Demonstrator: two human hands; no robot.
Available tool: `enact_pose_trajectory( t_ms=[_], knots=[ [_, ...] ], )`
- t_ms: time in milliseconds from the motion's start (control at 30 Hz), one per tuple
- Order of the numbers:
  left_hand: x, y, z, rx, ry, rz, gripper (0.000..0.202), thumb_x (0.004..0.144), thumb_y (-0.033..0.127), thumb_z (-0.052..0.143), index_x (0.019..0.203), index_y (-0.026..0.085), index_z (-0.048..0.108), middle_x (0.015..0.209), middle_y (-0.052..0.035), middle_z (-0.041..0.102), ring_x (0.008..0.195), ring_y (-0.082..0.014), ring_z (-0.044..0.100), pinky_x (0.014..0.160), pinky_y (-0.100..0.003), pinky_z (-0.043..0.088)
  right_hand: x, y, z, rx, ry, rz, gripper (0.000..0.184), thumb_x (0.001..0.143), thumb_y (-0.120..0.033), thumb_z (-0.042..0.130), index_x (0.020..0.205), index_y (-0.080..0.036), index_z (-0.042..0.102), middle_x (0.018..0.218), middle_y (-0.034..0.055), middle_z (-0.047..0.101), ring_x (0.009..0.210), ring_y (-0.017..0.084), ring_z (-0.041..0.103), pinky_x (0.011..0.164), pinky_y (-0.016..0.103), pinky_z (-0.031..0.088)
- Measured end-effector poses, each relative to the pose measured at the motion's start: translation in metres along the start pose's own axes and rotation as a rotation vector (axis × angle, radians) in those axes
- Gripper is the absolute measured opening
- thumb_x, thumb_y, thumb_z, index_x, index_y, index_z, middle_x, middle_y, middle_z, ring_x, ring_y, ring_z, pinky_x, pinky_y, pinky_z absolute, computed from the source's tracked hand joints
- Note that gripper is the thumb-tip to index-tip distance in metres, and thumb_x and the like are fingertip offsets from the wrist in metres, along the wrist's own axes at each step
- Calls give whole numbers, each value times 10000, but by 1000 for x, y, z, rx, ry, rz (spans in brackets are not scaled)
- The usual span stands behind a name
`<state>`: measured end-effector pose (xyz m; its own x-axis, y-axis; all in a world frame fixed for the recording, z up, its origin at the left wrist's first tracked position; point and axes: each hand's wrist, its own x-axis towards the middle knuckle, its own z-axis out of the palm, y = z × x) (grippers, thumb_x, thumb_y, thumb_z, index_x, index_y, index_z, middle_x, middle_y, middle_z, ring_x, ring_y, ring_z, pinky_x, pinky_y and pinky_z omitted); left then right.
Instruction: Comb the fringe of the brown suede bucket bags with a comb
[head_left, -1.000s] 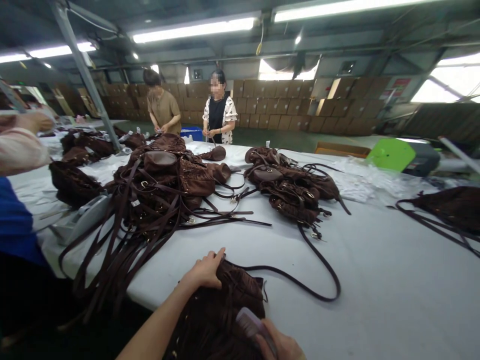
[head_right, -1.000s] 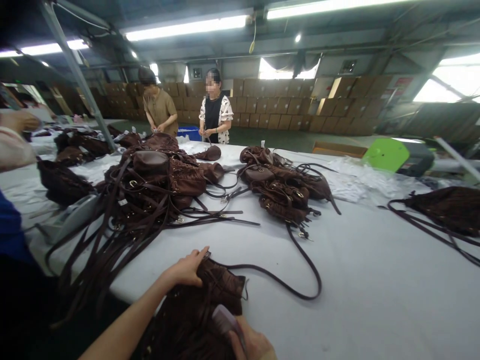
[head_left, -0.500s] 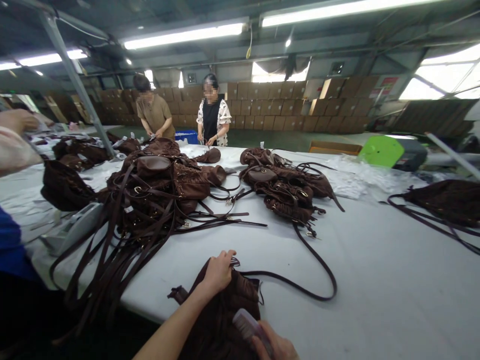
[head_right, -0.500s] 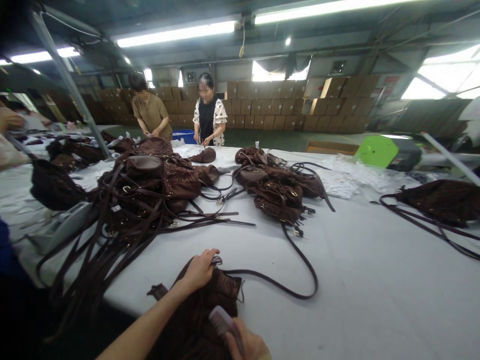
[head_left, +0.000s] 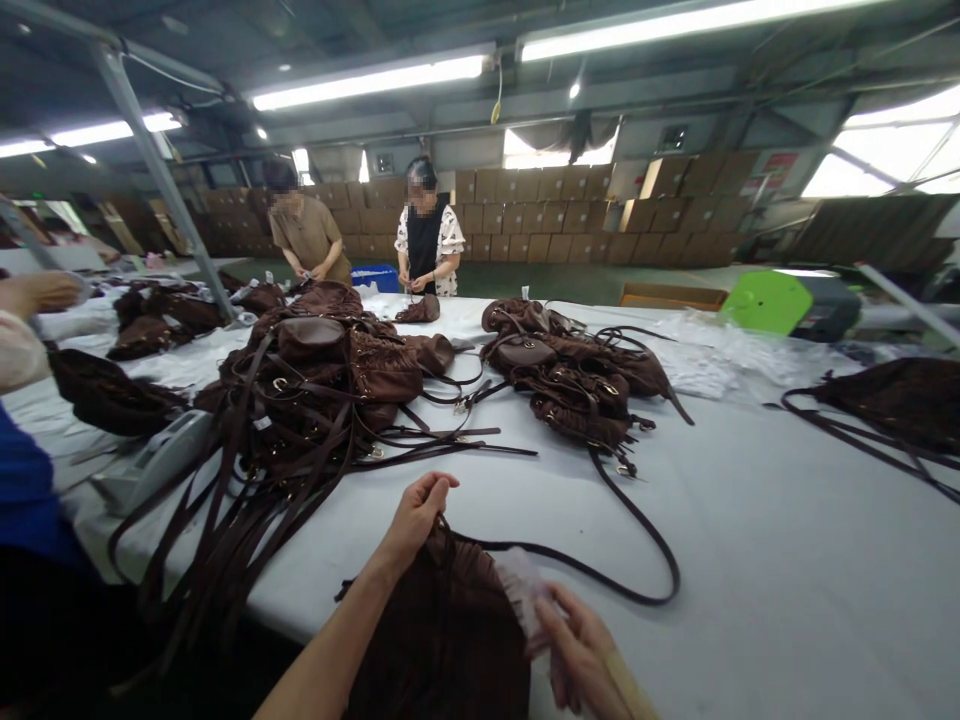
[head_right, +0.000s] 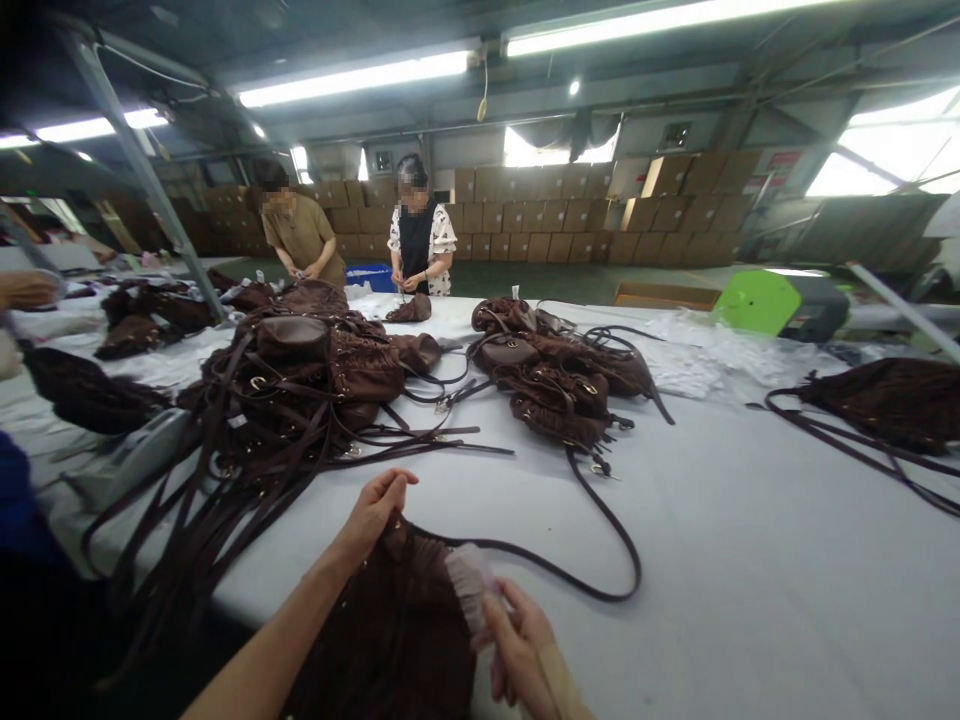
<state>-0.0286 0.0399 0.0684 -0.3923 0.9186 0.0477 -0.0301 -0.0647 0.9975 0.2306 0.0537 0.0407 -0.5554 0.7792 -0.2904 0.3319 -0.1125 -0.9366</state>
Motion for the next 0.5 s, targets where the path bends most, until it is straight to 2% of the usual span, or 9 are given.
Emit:
enact_pose_trajectory(
  t_ms=[67,133,200,267,333,400,500],
  knots=[
    [-9,17,1,48,-100,44,456,865,572,548,953,132,626,567,75,350,506,-72,290,475,-194,221,18,-30,-8,-1,33,-28,542,845,-545,420,1215,-154,473,657,12,656,322,111,447,308,200,275],
    [-14,33,1,94,-182,64,446,876,561,541,925,132,650,565,66,370,520,-75,316,488,-196,238,36,-60,-10,-74,9,-150,456,810,-386,504,1209,-166,499,631,-34,611,403,102,473,373,185,326],
    [-16,47,1,112,-236,71,442,878,557,537,914,133,658,558,65,371,511,-76,316,483,-200,239,50,-84,-5,-125,-74,-252,457,757,-251,576,1204,-164,533,625,-61,573,487,96,475,437,179,351],
    [-15,58,2,125,-265,86,437,880,548,529,903,130,656,556,65,374,500,-76,313,473,-205,232,60,-100,9,-113,-181,-292,512,704,-186,657,1205,-154,557,630,-73,561,536,95,466,468,178,351],
    [-12,65,6,153,-291,106,432,887,535,515,900,125,649,564,62,383,499,-77,317,469,-207,231,65,-106,30,-69,-299,-287,535,625,-161,763,1138,-156,611,675,-65,599,577,98,486,491,178,366],
    [-7,69,10,189,-361,111,436,894,529,492,914,120,645,549,69,358,486,-79,299,458,-211,216,67,-106,53,-26,-380,-257,418,546,-138,824,938,-147,678,668,-59,613,572,95,496,478,169,361],
    [1,70,15,285,-487,109,421,909,499,460,917,124,653,522,77,311,484,-89,282,457,-220,219,65,-97,82,93,-401,-145,151,651,-208,769,718,-139,652,506,-74,518,409,56,404,374,154,264]
  ],
)
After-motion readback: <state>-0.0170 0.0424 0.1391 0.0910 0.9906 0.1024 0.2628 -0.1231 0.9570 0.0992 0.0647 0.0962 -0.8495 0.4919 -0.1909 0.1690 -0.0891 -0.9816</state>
